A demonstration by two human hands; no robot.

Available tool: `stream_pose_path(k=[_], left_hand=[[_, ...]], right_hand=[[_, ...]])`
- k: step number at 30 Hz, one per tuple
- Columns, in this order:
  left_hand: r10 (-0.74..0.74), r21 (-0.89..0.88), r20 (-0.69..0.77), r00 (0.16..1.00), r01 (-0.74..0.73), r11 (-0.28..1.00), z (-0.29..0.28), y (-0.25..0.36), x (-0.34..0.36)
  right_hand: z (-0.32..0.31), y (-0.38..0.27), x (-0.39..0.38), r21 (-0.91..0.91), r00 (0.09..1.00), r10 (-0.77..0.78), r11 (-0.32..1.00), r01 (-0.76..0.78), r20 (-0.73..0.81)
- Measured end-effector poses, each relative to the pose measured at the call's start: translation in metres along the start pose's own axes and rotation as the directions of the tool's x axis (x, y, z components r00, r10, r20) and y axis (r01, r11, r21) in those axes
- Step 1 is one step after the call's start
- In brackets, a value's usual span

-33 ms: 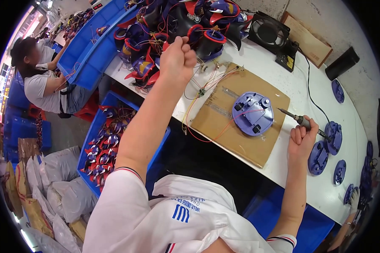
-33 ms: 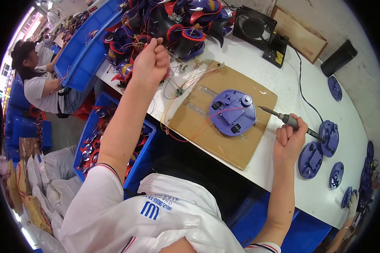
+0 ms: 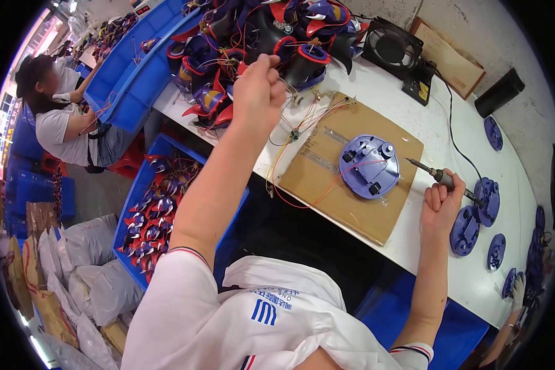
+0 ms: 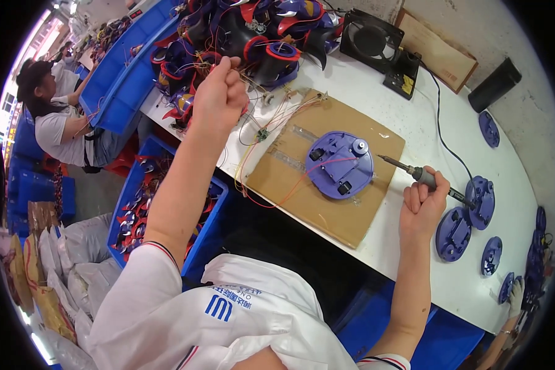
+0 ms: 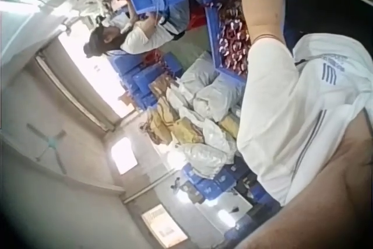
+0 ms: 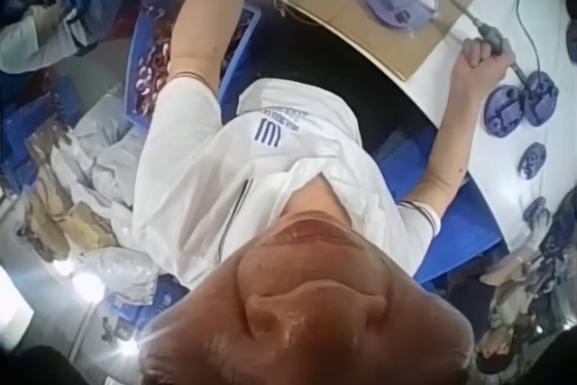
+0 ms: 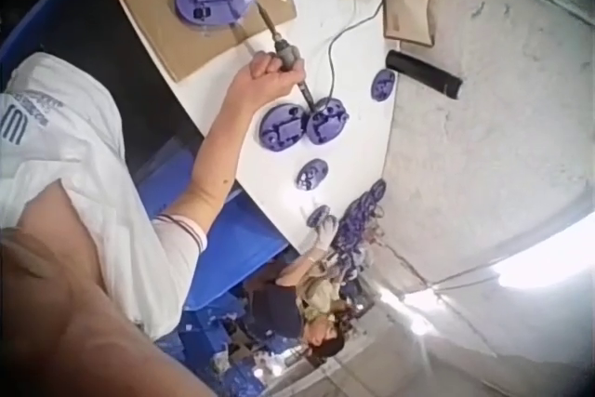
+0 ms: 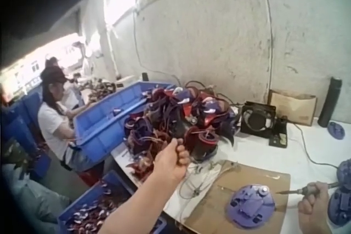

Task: The recorder is soldering wires and electronic components onto a circular blue plastic housing at an industrial workstation.

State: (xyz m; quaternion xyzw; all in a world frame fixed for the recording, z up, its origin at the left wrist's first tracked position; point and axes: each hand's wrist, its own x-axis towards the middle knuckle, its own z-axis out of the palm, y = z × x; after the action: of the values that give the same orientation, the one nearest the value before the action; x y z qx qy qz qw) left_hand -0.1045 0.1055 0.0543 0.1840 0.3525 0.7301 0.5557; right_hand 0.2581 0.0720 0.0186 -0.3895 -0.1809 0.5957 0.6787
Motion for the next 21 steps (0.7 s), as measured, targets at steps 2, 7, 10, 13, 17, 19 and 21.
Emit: stream_pose_path(k=[2,7,10,13,17,19,21], left_hand=[[0.154,0.365,0.042,0.987,-0.159,0.917,0.018,-0.008,-0.033],[0.618,0.581,0.468,0.632,-0.747,0.323,0.047,-0.003,-0.047],[0.526,0.450,0.330,0.784,-0.620,0.642,0.067,0.024,-0.052],[0.433,0.580,0.232,0.871,-0.481,0.658,0.074,0.032,-0.039],[0.450,0.653,0.431,0.782,-0.615,0.443,0.059,0.003,-0.054],[0.453,0.659,0.502,0.737,-0.665,0.351,0.049,-0.005,-0.049],[0.516,0.694,0.601,0.611,-0.719,0.044,0.038,-0.010,-0.029]], right_hand=[[-0.003,-0.001,0.000,-0.002,1.000,-0.017,1.000,0.017,-0.009],[-0.003,-0.007,-0.003,-0.010,1.000,-0.012,1.000,0.012,-0.004],[0.011,-0.011,-0.008,-0.019,0.999,0.009,1.000,-0.008,0.047],[0.034,-0.012,-0.018,-0.111,0.994,-0.013,0.994,0.025,0.112],[0.042,-0.008,-0.023,-0.132,0.984,-0.090,0.985,0.111,0.155],[0.043,-0.007,-0.021,-0.126,0.977,-0.118,0.982,0.142,0.180],[0.037,-0.006,-0.017,-0.076,0.987,-0.102,0.991,0.112,0.128]])
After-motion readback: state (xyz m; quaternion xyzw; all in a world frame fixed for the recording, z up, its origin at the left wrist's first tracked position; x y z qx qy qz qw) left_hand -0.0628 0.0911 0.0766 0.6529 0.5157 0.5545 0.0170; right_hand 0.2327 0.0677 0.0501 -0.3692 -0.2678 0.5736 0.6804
